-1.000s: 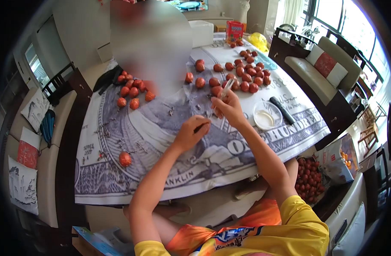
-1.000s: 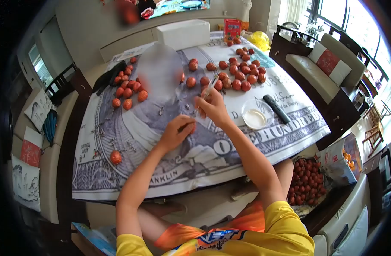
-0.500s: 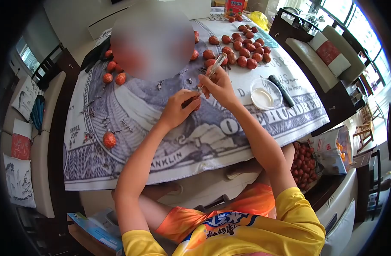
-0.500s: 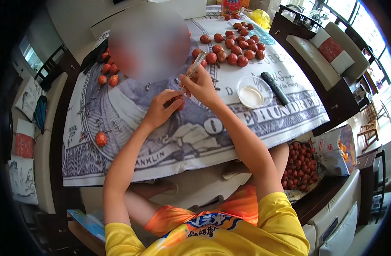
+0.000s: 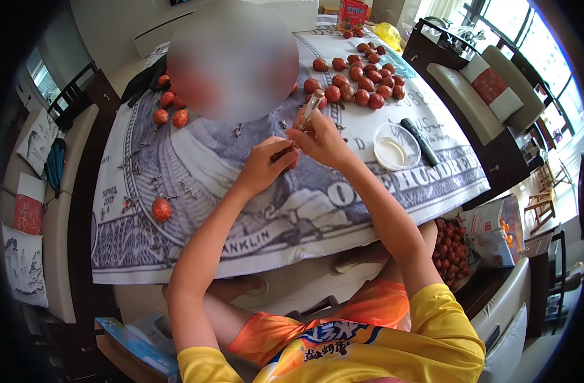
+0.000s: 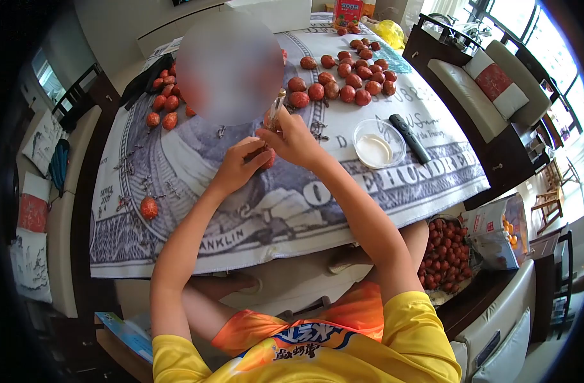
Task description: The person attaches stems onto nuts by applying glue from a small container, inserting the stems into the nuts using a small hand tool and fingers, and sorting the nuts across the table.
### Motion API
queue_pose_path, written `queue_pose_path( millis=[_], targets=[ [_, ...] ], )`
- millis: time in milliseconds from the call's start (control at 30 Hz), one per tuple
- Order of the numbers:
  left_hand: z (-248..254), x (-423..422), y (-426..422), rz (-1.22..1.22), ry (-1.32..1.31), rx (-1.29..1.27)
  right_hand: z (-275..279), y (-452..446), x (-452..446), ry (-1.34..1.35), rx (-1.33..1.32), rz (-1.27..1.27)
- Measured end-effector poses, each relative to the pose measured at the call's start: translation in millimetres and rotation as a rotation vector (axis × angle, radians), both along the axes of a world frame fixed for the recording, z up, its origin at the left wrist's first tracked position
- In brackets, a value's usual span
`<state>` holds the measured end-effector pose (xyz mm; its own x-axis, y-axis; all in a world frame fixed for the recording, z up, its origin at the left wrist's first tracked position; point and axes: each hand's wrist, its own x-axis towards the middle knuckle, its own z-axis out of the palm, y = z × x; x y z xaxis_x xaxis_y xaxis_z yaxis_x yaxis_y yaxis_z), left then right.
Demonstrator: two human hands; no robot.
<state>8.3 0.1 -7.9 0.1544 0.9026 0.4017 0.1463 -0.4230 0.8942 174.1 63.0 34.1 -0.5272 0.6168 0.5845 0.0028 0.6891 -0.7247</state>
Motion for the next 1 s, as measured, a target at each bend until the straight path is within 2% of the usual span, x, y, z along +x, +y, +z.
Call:
queue_pose_path(
  millis=[133,567,700,800,1000],
  targets=[
    [3,-1,0,0.028,0.122,-0.028,0,-3,-4,-0.046,0.093,0.003],
    [1,0,1,0.067,0.15,0.023,-3,-6,-3,-0.043,0.076,-0.022],
    [5,3,-2,0.043,0.102,0.026,-12,-8,-3,-0.053,0.124,-0.096],
    [3,1,-1,0.044,0.132,0.065,12,-26,0,-0.117,0.049,-0.101],
    [12,5,-6,0.034,0.156,0.101,13,-20,1,0.012,0.178,-0.125]
  ],
)
